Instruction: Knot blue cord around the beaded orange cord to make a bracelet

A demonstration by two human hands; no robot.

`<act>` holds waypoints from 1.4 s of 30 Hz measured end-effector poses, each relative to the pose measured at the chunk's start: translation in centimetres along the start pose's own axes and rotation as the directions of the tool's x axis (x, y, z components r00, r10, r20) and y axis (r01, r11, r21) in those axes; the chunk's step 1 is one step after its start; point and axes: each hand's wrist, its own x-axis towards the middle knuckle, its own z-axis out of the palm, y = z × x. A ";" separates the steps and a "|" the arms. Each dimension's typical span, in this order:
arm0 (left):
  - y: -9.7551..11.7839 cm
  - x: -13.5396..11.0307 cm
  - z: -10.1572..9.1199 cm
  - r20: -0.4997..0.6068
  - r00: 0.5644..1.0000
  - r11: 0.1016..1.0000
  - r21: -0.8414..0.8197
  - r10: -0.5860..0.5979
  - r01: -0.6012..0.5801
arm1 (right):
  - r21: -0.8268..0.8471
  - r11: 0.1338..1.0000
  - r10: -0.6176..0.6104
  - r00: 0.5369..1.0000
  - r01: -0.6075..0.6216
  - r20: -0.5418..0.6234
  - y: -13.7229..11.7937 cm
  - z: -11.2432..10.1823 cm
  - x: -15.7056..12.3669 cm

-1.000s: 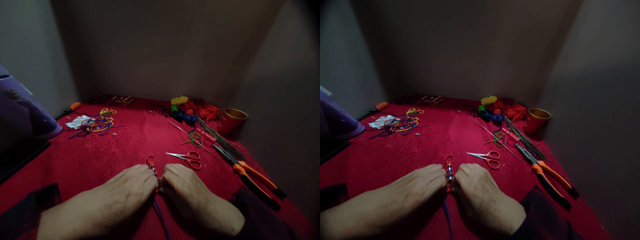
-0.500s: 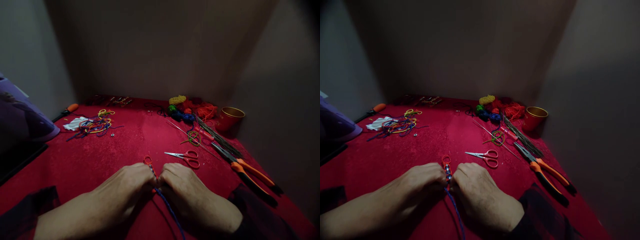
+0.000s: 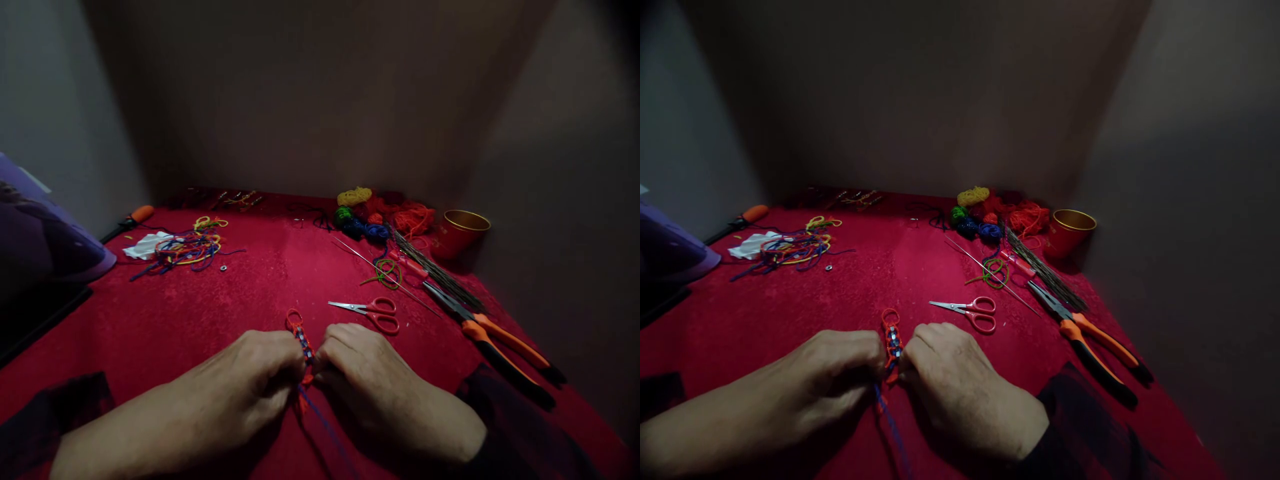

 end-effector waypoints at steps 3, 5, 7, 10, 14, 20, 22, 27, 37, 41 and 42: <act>0.1 -0.2 -0.4 0.028 0.999 0.998 0.054 0.032 -0.033 | 0.028 1.000 0.010 1.000 -0.011 0.018 -0.3 -0.3 -0.1; 0.3 -0.3 -0.6 0.049 0.999 0.997 0.081 -0.009 0.005 | 0.025 0.999 0.020 1.000 -0.021 0.024 -0.3 -0.3 -0.1; 0.5 -0.3 -0.7 0.071 0.997 0.997 0.078 -0.025 0.019 | 0.021 0.999 0.025 0.999 -0.025 0.029 -0.3 -0.3 -0.1; 0.4 -0.3 -0.4 0.056 0.998 0.994 0.105 0.008 -0.014 | 0.026 0.999 0.019 0.999 -0.020 0.030 -0.2 -0.4 -0.1; -0.2 -0.4 -0.2 0.012 0.999 0.985 0.169 0.032 -0.034 | 0.032 0.999 0.021 0.999 -0.022 0.032 -0.4 -0.5 -0.2; -0.4 -0.1 0.0 0.020 0.996 0.978 0.190 0.085 -0.087 | 0.038 0.999 0.023 0.999 -0.025 0.043 -0.5 -0.7 -0.1; -0.3 0.2 0.2 0.030 0.992 0.972 0.198 0.122 -0.125 | 0.053 0.999 0.013 0.999 -0.015 0.050 -0.5 -0.9 -0.1; 0.3 0.4 0.3 0.031 0.992 0.970 0.207 0.125 -0.128 | 0.158 0.987 -0.002 0.996 -0.012 0.093 -0.4 -1.9 -0.2; 0.3 0.5 0.2 0.032 0.991 0.971 0.202 0.128 -0.132 | 0.205 0.978 0.015 0.997 -0.029 0.071 0.0 -1.2 0.0; -0.4 0.8 0.5 -0.048 0.988 0.970 0.202 0.150 -0.137 | 0.103 0.995 0.001 1.000 -0.001 0.004 -0.2 -0.1 0.6; -0.6 0.8 0.6 -0.063 0.987 0.970 0.204 0.149 -0.133 | 0.076 0.997 -0.015 1.000 0.016 -0.009 -0.2 0.2 0.7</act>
